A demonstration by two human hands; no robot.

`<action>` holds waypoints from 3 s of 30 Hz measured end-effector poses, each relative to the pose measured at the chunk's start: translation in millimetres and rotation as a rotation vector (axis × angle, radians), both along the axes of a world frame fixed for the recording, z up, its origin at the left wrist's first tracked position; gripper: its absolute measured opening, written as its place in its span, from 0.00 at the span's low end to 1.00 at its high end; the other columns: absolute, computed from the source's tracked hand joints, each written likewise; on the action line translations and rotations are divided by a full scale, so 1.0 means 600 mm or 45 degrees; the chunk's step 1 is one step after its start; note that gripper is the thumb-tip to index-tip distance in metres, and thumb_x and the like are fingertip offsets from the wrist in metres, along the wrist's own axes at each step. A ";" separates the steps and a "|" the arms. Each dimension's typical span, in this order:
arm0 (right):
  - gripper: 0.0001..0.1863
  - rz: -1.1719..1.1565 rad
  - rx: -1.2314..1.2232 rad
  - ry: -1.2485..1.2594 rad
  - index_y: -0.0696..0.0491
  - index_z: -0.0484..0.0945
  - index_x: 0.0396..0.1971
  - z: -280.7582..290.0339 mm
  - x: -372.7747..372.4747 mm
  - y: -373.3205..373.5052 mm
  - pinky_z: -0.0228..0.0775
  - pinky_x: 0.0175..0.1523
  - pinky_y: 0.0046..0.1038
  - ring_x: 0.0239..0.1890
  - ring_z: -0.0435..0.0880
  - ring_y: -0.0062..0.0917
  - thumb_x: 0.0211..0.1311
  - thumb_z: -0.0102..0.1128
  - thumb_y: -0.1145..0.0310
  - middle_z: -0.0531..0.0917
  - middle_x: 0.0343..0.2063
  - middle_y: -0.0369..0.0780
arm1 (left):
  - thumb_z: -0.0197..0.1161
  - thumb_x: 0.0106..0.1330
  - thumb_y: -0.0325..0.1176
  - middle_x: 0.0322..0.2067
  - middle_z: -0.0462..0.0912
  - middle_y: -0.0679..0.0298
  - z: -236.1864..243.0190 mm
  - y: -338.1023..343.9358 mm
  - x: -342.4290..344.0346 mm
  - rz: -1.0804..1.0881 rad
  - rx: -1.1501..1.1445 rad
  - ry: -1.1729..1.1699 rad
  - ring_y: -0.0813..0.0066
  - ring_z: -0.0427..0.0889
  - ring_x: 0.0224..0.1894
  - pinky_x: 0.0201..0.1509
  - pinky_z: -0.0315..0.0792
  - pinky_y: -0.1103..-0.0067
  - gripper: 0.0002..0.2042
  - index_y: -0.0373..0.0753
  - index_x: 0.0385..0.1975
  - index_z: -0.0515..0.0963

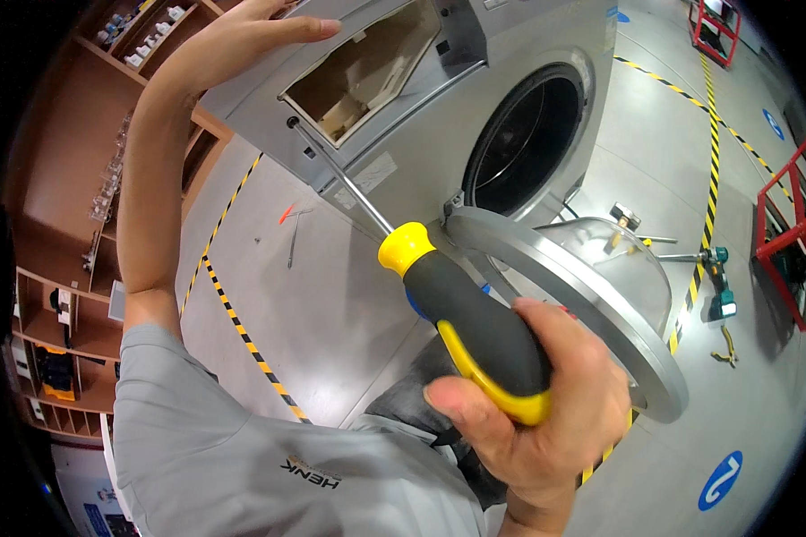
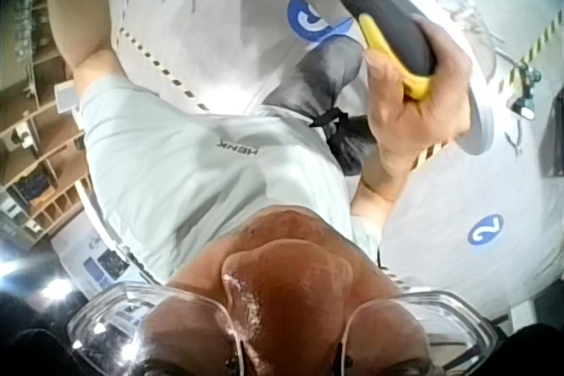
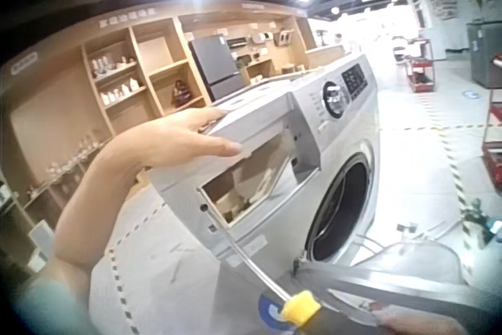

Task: The person disassembles the top and front components of a washing machine by hand and with a screwdriver, removes the detergent drawer, and works on the internal wiring and structural screws.

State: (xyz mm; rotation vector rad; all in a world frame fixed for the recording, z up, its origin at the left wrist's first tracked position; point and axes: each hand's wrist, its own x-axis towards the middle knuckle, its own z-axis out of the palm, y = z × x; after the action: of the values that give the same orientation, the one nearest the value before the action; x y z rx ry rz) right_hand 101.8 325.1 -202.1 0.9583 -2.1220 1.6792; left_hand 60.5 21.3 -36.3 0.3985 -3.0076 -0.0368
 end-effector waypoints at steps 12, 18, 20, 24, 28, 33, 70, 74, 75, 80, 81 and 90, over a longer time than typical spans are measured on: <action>0.36 0.140 0.137 0.110 0.52 0.67 0.49 0.000 -0.015 0.016 0.69 0.38 0.25 0.30 0.75 0.28 0.38 0.78 0.63 0.75 0.32 0.41 | 0.68 0.54 0.49 0.55 0.73 0.53 -0.017 -0.024 -0.014 -0.136 0.224 0.094 0.65 0.71 0.58 0.59 0.64 0.79 0.39 0.34 0.62 0.63; 0.35 0.159 -0.180 0.039 0.56 0.70 0.44 -0.004 -0.032 -0.006 0.69 0.28 0.26 0.22 0.77 0.30 0.37 0.79 0.57 0.78 0.26 0.40 | 0.67 0.55 0.49 0.48 0.77 0.53 -0.014 -0.028 -0.027 -0.174 0.380 0.038 0.67 0.76 0.52 0.56 0.67 0.77 0.36 0.36 0.60 0.66; 0.36 0.150 -0.102 0.120 0.56 0.69 0.45 -0.010 -0.032 0.002 0.68 0.27 0.26 0.22 0.77 0.30 0.38 0.79 0.57 0.78 0.28 0.41 | 0.68 0.54 0.49 0.49 0.76 0.53 -0.012 -0.038 -0.030 -0.097 0.288 0.062 0.66 0.76 0.52 0.56 0.67 0.76 0.37 0.36 0.61 0.66; 0.34 0.120 -0.140 0.077 0.56 0.70 0.44 -0.008 -0.038 0.001 0.68 0.28 0.27 0.24 0.76 0.30 0.39 0.79 0.59 0.78 0.30 0.42 | 0.64 0.59 0.43 0.48 0.75 0.57 -0.013 -0.001 -0.026 -0.001 0.363 0.010 0.71 0.72 0.52 0.57 0.62 0.80 0.27 0.34 0.54 0.70; 0.30 0.213 0.028 0.106 0.56 0.72 0.41 0.000 -0.039 0.018 0.68 0.28 0.29 0.24 0.76 0.29 0.41 0.77 0.59 0.78 0.31 0.42 | 0.65 0.55 0.48 0.45 0.77 0.53 -0.010 -0.007 -0.030 -0.055 0.314 0.073 0.67 0.77 0.49 0.53 0.67 0.77 0.30 0.37 0.55 0.70; 0.32 0.264 -0.124 0.146 0.55 0.71 0.41 -0.019 -0.058 0.005 0.69 0.26 0.29 0.21 0.76 0.29 0.41 0.76 0.52 0.79 0.30 0.41 | 0.65 0.56 0.47 0.42 0.78 0.54 -0.017 0.002 -0.023 -0.031 0.414 0.088 0.69 0.77 0.47 0.51 0.67 0.78 0.29 0.35 0.54 0.71; 0.32 -0.066 -0.399 -0.344 0.60 0.77 0.42 -0.043 -0.024 0.003 0.82 0.34 0.27 0.29 0.85 0.34 0.51 0.61 0.44 0.80 0.35 0.46 | 0.64 0.59 0.49 0.55 0.71 0.49 -0.007 0.008 -0.012 0.013 0.055 0.111 0.64 0.69 0.59 0.62 0.61 0.77 0.35 0.29 0.59 0.65; 0.33 -0.056 -0.443 -0.519 0.58 0.79 0.40 -0.033 -0.017 -0.014 0.77 0.39 0.24 0.32 0.84 0.30 0.43 0.69 0.44 0.83 0.33 0.43 | 0.64 0.59 0.49 0.55 0.71 0.49 -0.007 0.009 -0.014 -0.075 0.301 0.051 0.64 0.69 0.58 0.61 0.62 0.77 0.35 0.29 0.59 0.65; 0.33 -0.055 -0.452 -0.537 0.58 0.79 0.40 -0.031 -0.017 -0.017 0.77 0.40 0.24 0.32 0.84 0.30 0.42 0.70 0.44 0.83 0.32 0.43 | 0.63 0.59 0.49 0.55 0.72 0.49 -0.005 0.010 -0.013 -0.073 0.299 0.052 0.64 0.70 0.57 0.61 0.63 0.77 0.35 0.28 0.59 0.65; 0.32 -0.036 -0.465 -0.504 0.58 0.79 0.40 -0.034 -0.023 -0.025 0.77 0.40 0.23 0.32 0.84 0.29 0.41 0.70 0.46 0.84 0.31 0.42 | 0.63 0.60 0.49 0.54 0.72 0.49 -0.003 0.016 -0.010 -0.173 0.385 0.023 0.64 0.70 0.57 0.60 0.63 0.77 0.35 0.28 0.59 0.65; 0.32 -0.031 -0.471 -0.501 0.58 0.79 0.40 -0.035 -0.024 -0.027 0.77 0.40 0.23 0.32 0.84 0.29 0.41 0.70 0.46 0.84 0.31 0.42 | 0.63 0.60 0.50 0.54 0.72 0.49 0.005 0.029 -0.005 -0.187 0.375 0.002 0.63 0.70 0.57 0.61 0.63 0.77 0.35 0.28 0.59 0.65; 0.32 -0.028 -0.463 -0.506 0.56 0.79 0.40 -0.033 -0.023 -0.036 0.77 0.40 0.23 0.31 0.84 0.29 0.43 0.68 0.45 0.83 0.30 0.42 | 0.60 0.59 0.56 0.57 0.68 0.43 0.000 -0.001 -0.012 -0.053 0.013 0.035 0.56 0.66 0.61 0.63 0.60 0.73 0.38 0.27 0.59 0.65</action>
State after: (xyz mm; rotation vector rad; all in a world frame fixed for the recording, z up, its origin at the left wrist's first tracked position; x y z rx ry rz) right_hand 88.0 303.3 -221.7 0.5259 -1.9218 2.2922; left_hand 53.1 20.9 -36.6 0.3332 -2.9898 -0.0604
